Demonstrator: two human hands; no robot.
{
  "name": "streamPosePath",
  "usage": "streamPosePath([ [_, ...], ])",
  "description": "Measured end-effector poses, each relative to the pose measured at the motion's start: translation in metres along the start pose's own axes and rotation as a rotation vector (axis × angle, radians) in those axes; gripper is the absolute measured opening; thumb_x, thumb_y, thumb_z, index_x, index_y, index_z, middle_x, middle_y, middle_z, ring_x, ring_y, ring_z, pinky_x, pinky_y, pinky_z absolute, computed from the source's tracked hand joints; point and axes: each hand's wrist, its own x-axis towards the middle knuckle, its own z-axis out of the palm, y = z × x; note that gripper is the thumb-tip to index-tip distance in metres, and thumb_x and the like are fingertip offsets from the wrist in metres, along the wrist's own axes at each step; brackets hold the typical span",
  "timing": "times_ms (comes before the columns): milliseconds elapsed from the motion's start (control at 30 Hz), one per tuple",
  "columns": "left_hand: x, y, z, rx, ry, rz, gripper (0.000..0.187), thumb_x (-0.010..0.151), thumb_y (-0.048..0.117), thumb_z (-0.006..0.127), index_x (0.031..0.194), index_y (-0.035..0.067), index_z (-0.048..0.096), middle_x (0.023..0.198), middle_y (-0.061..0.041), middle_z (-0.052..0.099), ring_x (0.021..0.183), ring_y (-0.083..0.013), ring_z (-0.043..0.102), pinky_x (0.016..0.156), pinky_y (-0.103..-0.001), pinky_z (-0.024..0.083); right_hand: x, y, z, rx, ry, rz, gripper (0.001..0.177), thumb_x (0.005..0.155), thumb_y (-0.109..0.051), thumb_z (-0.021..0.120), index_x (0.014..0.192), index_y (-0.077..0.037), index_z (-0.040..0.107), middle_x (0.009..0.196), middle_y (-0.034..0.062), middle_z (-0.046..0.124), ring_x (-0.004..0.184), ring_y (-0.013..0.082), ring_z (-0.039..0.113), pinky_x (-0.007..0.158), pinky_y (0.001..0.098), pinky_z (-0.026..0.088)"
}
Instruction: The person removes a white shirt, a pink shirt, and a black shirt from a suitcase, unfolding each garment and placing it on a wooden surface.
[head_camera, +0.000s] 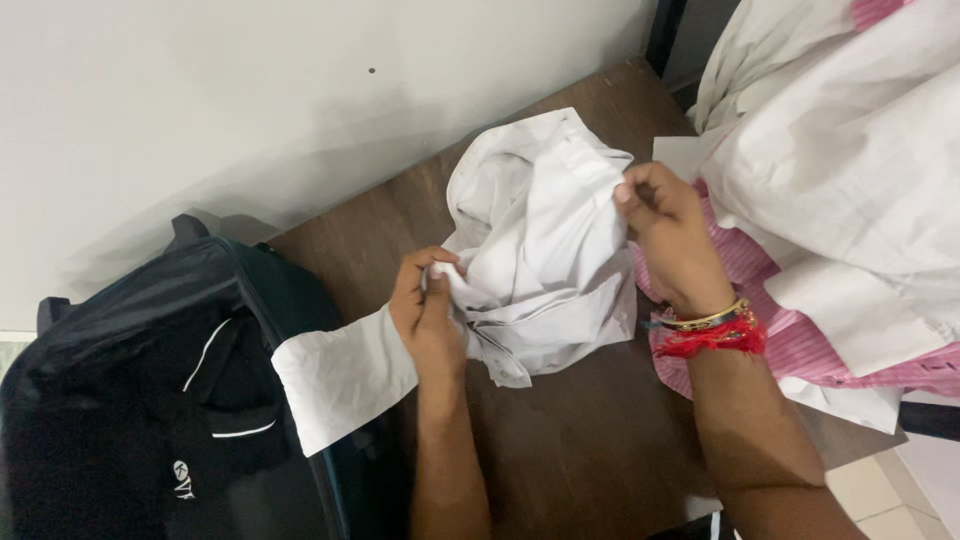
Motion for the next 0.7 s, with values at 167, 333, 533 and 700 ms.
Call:
streamPosePath([
  [167, 0.004, 0.021, -0.036, 0.127, 0.084, -0.044, 0.021, 0.101, 0.008, 0.052, 0.102, -0.005, 0.069, 0.081, -0.004, 0.059, 0.069, -0.0104, 0.048, 0.067, -0.027, 0.036, -0.009, -0.023, -0.024, 0.337, 0.270, -0.258, 0.004, 0.111, -0.003, 0.060, 0.110, -0.001, 0.063, 0.099, -0.0004, 0.063, 0.087, 0.0062, 0.053, 0.080, 0.0209, 0.043],
  [333, -0.010, 0.071, -0.017, 1.106, -0.658, -0.259, 0.040, 0.095, 0.033, 0.063, 0.124, 0.007, 0.070, 0.067, -0.019, 0.072, 0.063, -0.0305, 0.069, 0.064, -0.039, 0.050, -0.058, -0.064, -0.032, 0.248, 0.255, -0.294, 0.003, 0.107, 0.001, 0.066, 0.106, 0.004, 0.066, 0.093, -0.0014, 0.063, 0.084, 0.0051, 0.053, 0.080, 0.0182, 0.041],
  [533, -0.002, 0.098, -0.008, 0.826, -0.828, -0.346, 0.055, 0.092, 0.042, 0.062, 0.136, 0.008, 0.062, 0.080, -0.012, 0.078, 0.067, -0.0293, 0.074, 0.068, -0.041, 0.055, -0.158, -0.101, -0.065, -0.370, 0.311, -0.240, 0.009, 0.092, -0.006, 0.071, 0.088, 0.001, 0.066, 0.072, 0.0013, 0.060, 0.061, 0.0066, 0.048, 0.059, 0.0232, 0.034],
  [700, 0.067, 0.014, 0.017, 1.085, -0.176, -0.254, 0.047, 0.101, 0.049, 0.063, 0.107, 0.004, 0.074, 0.096, -0.020, 0.075, 0.092, -0.0407, 0.070, 0.081, -0.048, 0.055, -0.200, -0.099, -0.102, -0.509, 0.280, -0.015, 0.023, 0.094, -0.006, 0.076, 0.078, 0.000, 0.061, 0.059, 0.0058, 0.056, 0.050, 0.0100, 0.041, 0.054, 0.0277, 0.032],
])
